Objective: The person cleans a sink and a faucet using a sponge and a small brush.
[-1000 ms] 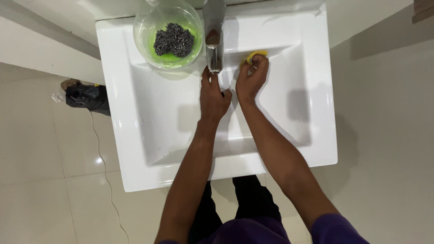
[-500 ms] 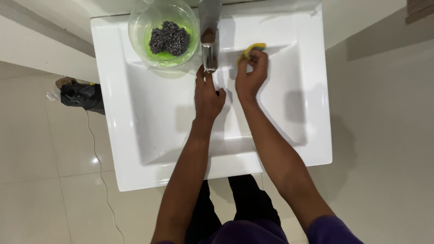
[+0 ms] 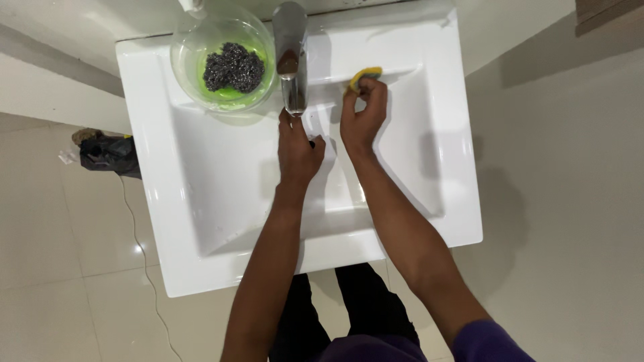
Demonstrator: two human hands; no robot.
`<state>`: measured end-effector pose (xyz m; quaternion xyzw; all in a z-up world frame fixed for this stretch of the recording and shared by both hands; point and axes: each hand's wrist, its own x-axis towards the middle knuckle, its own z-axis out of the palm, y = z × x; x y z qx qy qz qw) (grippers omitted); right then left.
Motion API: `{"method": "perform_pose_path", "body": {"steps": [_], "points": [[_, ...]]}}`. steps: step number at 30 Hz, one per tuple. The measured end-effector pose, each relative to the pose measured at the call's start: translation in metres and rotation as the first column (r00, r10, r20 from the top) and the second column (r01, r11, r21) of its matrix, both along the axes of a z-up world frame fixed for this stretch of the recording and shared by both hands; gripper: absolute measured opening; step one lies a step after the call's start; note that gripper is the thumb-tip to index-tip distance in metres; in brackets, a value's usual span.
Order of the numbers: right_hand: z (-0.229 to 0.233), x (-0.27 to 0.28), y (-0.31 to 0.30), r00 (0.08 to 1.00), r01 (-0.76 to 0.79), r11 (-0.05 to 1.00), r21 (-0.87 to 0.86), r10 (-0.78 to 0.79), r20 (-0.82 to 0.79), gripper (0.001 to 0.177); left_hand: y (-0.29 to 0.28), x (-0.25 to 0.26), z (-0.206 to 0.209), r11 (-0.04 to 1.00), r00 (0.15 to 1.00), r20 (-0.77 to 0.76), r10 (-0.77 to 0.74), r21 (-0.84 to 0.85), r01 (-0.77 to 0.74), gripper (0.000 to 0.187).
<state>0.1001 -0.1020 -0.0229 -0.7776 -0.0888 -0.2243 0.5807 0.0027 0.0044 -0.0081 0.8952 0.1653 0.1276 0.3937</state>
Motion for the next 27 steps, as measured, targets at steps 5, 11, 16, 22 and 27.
{"method": "perform_pose_path", "body": {"steps": [5,11,16,22,27], "points": [[0.001,0.010,-0.011,0.986,0.166,0.982,0.089,-0.166,-0.013,0.025,0.001,0.000,0.003,1.000,1.000,-0.003,-0.001,0.015,0.001,0.085],[-0.022,0.006,-0.006,0.969,0.168,0.982,0.088,-0.148,-0.196,0.022,-0.001,-0.001,0.001,1.000,1.000,0.025,-0.002,0.012,0.002,0.084],[-0.020,0.003,-0.004,0.984,0.083,0.987,0.135,-0.059,-0.169,0.017,-0.001,0.000,-0.001,0.999,0.999,0.034,-0.004,0.035,0.003,0.084],[-0.007,0.010,-0.016,0.983,0.181,0.978,0.104,-0.177,-0.049,0.031,-0.002,0.000,0.003,1.000,1.000,-0.014,0.009,-0.006,-0.009,0.085],[-0.017,0.010,-0.018,0.965,0.229,0.967,0.110,-0.211,-0.155,0.034,-0.001,0.000,-0.001,1.000,1.000,0.018,-0.001,0.028,0.001,0.084]]}}
